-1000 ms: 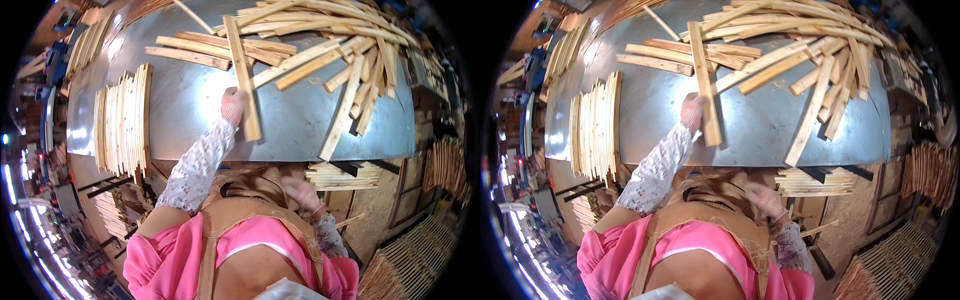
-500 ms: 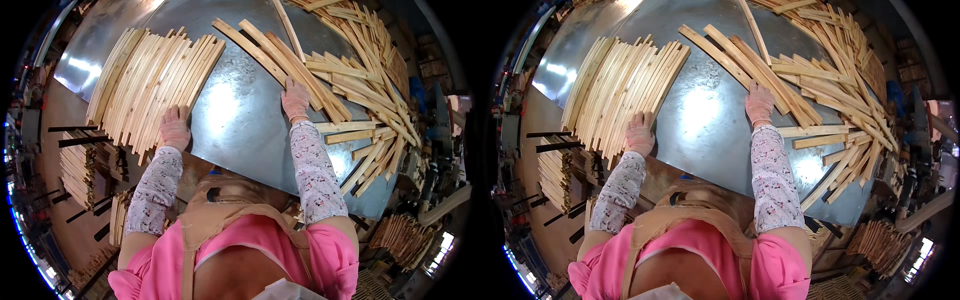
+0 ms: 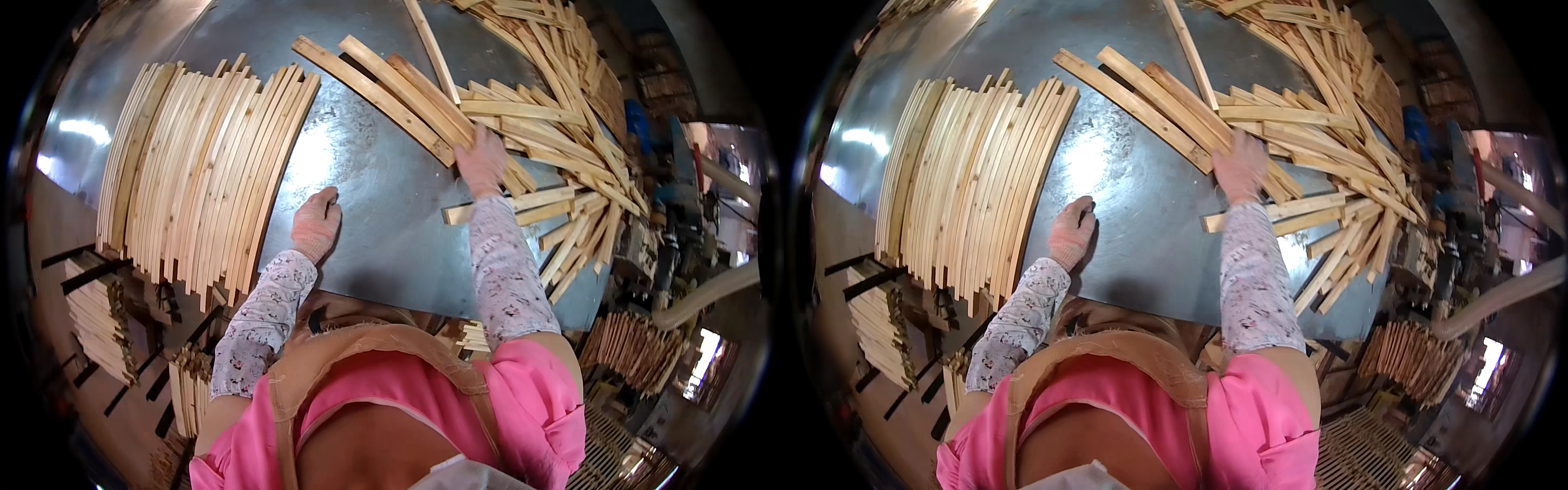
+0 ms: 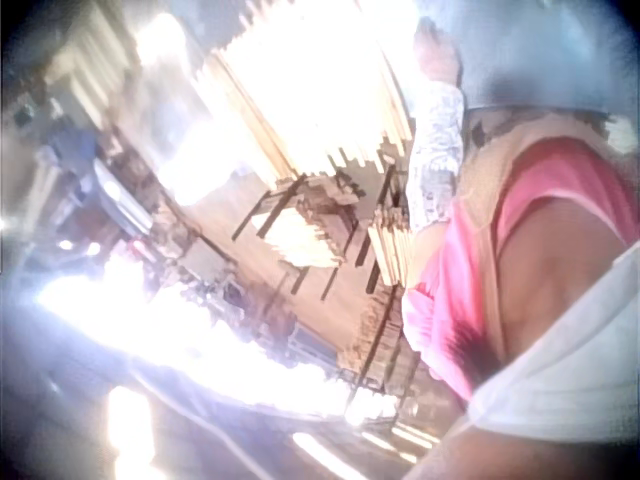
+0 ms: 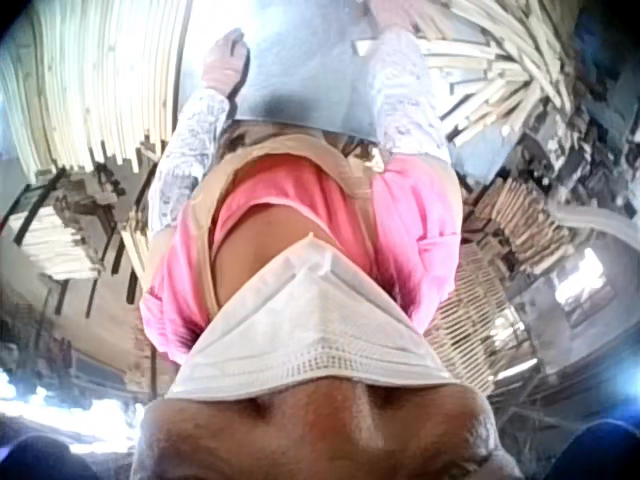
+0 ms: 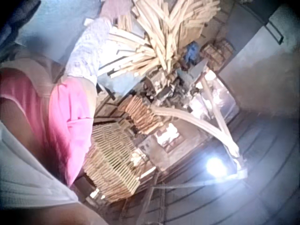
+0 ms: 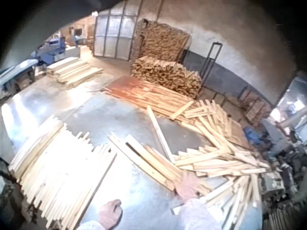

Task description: The person repeatedly picks up thin wooden slats from a disorganized pile on a metal table and arranges them into a neat, aligned stack. The person uses both hands to gather, align, and place the slats, occasionally adjusting the stack to ensure uniformity.

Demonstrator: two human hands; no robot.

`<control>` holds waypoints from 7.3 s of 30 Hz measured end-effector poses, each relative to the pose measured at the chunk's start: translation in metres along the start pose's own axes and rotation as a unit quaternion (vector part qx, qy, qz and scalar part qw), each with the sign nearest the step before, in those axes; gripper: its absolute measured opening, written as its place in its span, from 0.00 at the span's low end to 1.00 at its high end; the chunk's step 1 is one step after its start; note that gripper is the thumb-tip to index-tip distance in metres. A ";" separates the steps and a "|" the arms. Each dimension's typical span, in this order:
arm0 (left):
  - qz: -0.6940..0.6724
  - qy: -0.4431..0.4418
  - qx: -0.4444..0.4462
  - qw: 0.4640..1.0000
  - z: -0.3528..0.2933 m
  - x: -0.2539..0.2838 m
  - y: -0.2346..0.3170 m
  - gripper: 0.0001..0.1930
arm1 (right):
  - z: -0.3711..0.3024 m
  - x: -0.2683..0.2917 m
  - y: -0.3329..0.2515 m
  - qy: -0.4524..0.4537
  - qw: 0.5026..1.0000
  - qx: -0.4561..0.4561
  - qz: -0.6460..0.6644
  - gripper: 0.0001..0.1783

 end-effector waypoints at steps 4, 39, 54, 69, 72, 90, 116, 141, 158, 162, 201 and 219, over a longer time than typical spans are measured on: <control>0.033 0.018 0.021 0.999 0.003 -0.006 0.004 0.18 | -0.055 -0.039 0.071 0.024 0.997 0.072 0.008 0.47; -0.396 0.051 0.181 0.899 -0.055 0.100 -0.069 0.25 | -0.069 -0.002 -0.177 -0.108 0.883 0.177 0.421 0.48; -0.449 0.058 0.143 0.880 -0.039 0.180 -0.038 0.19 | -0.226 0.016 -0.364 -0.439 0.802 0.305 0.267 0.52; 0.021 -0.443 -0.213 0.871 -0.144 -0.284 0.184 0.34 | -0.391 -0.002 0.207 0.078 0.655 -0.504 0.557 0.19; 0.018 -0.402 -0.276 0.873 -0.166 -0.353 0.177 0.35 | -0.608 -0.034 0.312 0.134 0.733 -0.578 0.333 0.22; 0.291 -0.236 -0.350 0.859 -0.274 -0.591 0.200 0.50 | -0.861 -0.403 0.346 -0.044 0.551 -0.722 0.417 0.27; -0.337 -0.282 0.281 0.853 -0.194 -0.100 0.061 0.33 | -0.196 -0.071 0.292 0.005 0.999 0.002 -0.051 0.32; 0.208 -0.034 0.170 0.963 -0.132 0.079 -0.029 0.25 | -0.079 -0.052 -0.265 -0.375 0.640 -0.043 0.669 0.18; 0.079 0.099 0.057 0.990 -0.012 0.233 -0.044 0.20 | -0.074 -0.043 -0.267 -0.271 0.740 -0.129 0.602 0.18; 0.282 0.258 -0.051 0.923 -0.013 0.417 -0.150 0.24 | -0.122 0.026 -0.333 -0.382 0.829 0.018 0.408 0.43; 0.296 0.106 -0.061 0.947 -0.088 0.044 0.020 0.35 | -0.184 -0.053 -0.299 -0.286 0.830 0.370 0.304 0.26; 0.320 -0.134 -0.082 0.934 0.221 -0.099 0.157 0.34 | 0.091 -0.075 0.036 0.037 0.857 -0.099 0.504 0.32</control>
Point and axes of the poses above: each hand's wrist, its own z-axis towards the middle knuckle, its own x-axis out of the back of the hand, y = z × x, the point moved 8 cm from there along z, towards the middle knuckle, and after that the axes turned 14 degrees about -z, right-handed, at the moved point
